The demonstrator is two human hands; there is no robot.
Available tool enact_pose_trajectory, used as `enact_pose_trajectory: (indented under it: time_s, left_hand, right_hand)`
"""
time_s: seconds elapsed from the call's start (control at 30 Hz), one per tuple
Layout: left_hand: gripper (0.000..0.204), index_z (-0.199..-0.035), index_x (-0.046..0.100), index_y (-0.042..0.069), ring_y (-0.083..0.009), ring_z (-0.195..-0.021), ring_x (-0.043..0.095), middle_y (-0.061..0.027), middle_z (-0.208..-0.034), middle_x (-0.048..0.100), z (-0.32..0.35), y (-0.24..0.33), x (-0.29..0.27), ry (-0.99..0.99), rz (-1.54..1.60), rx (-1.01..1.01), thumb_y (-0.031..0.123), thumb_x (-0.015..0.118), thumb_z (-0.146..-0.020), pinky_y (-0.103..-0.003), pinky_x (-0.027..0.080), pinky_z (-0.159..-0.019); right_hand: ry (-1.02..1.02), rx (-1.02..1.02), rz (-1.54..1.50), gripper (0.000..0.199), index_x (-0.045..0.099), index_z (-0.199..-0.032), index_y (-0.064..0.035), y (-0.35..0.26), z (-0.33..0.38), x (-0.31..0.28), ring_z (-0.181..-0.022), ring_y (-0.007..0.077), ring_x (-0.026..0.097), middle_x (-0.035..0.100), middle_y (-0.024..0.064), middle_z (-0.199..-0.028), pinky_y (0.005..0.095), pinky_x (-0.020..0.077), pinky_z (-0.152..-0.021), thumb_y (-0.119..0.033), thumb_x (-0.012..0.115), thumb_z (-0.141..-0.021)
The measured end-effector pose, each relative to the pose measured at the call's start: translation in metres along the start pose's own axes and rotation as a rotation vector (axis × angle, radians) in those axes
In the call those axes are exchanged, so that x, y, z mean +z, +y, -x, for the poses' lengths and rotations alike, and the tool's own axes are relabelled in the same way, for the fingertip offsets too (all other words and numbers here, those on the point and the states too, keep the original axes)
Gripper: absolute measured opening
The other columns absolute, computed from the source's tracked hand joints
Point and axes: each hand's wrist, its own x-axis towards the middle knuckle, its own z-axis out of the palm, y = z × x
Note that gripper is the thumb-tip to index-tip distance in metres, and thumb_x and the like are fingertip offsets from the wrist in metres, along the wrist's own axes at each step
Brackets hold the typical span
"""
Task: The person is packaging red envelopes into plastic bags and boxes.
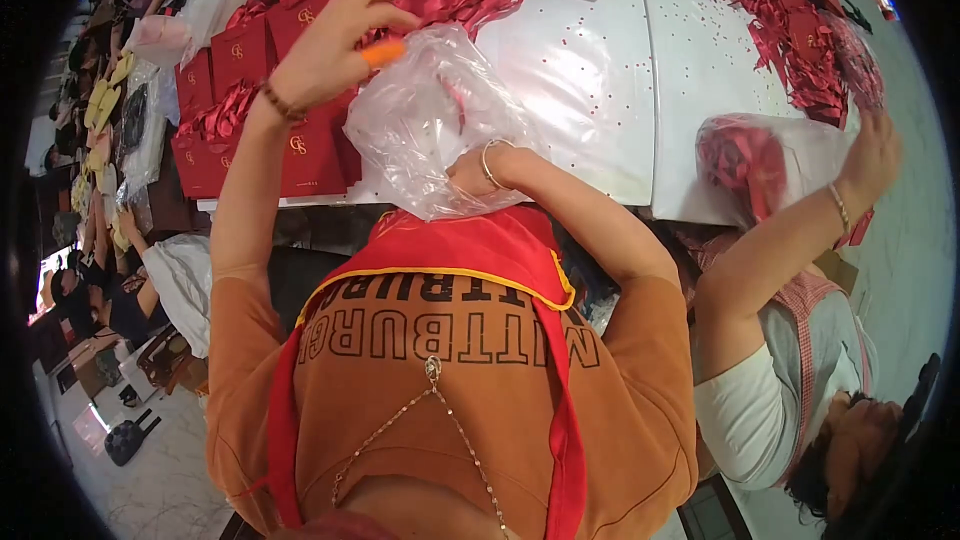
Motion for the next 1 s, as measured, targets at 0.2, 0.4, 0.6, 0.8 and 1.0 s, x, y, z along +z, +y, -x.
enact_pose_trajectory:
  time_s: [0.2,0.4,0.6,0.8,1.0]
  left_hand:
    - [0.024,-0.077,0.062,-0.003,-0.0342,-0.076,0.059,-0.022,-0.086,0.06,-0.04,0.051,0.097,-0.868,-0.082,-0.017,0.013,0.045,-0.07,-0.041,0.046,-0.068]
    - [0.027,-0.08,0.063,0.001,-0.0327,-0.078,0.06,-0.0195,-0.086,0.061,-0.071,-0.006,0.165,-0.609,-0.294,-0.1,0.022,0.047,-0.074,-0.039,0.047,-0.07]
    - [0.029,-0.086,0.065,0.006,-0.0287,-0.081,0.06,-0.015,-0.087,0.062,-0.08,0.0,0.114,-0.335,-0.109,-0.468,0.03,0.054,-0.073,-0.038,0.047,-0.073]
    - [0.031,-0.088,0.065,0.008,-0.0276,-0.082,0.06,-0.0129,-0.093,0.062,-0.083,-0.037,0.143,-0.511,-0.302,-0.112,0.032,0.058,-0.07,-0.036,0.048,-0.074]
    - [0.021,-0.083,0.066,0.006,-0.0276,-0.08,0.061,-0.0163,-0.088,0.062,-0.093,-0.05,0.147,-0.405,-0.345,-0.22,0.016,0.059,-0.066,-0.036,0.049,-0.069]
  right_hand:
    - [-0.039,-0.06,0.081,0.042,0.059,-0.095,0.0035,-0.004,0.0,-0.003,-0.094,0.0341,0.055,0.058,0.0219,-0.099,0.0447,0.0398,-0.083,-0.029,0.048,-0.072]
    - [-0.132,0.095,0.293,0.04,0.057,-0.102,0.0005,-0.007,-0.006,0.012,-0.101,0.0295,0.053,0.058,0.0163,-0.104,0.0504,0.0338,-0.088,-0.025,0.056,-0.071]
    - [-0.111,0.146,0.256,0.041,0.056,-0.106,-0.0035,-0.005,-0.002,0.009,-0.1,0.0292,0.054,0.059,0.0144,-0.103,0.0485,0.0343,-0.088,-0.028,0.055,-0.072]
    - [-0.115,0.073,0.21,0.055,0.045,-0.118,-0.0047,-0.006,-0.02,0.0,-0.117,0.0264,0.04,0.039,0.0129,-0.128,0.056,0.0292,-0.091,-0.029,0.057,-0.071]
    - [-0.163,0.157,0.314,0.074,0.031,-0.128,-0.0036,-0.011,-0.048,0.013,-0.129,0.0279,0.019,0.018,0.0095,-0.14,0.0653,0.0159,-0.094,-0.038,0.059,-0.069]
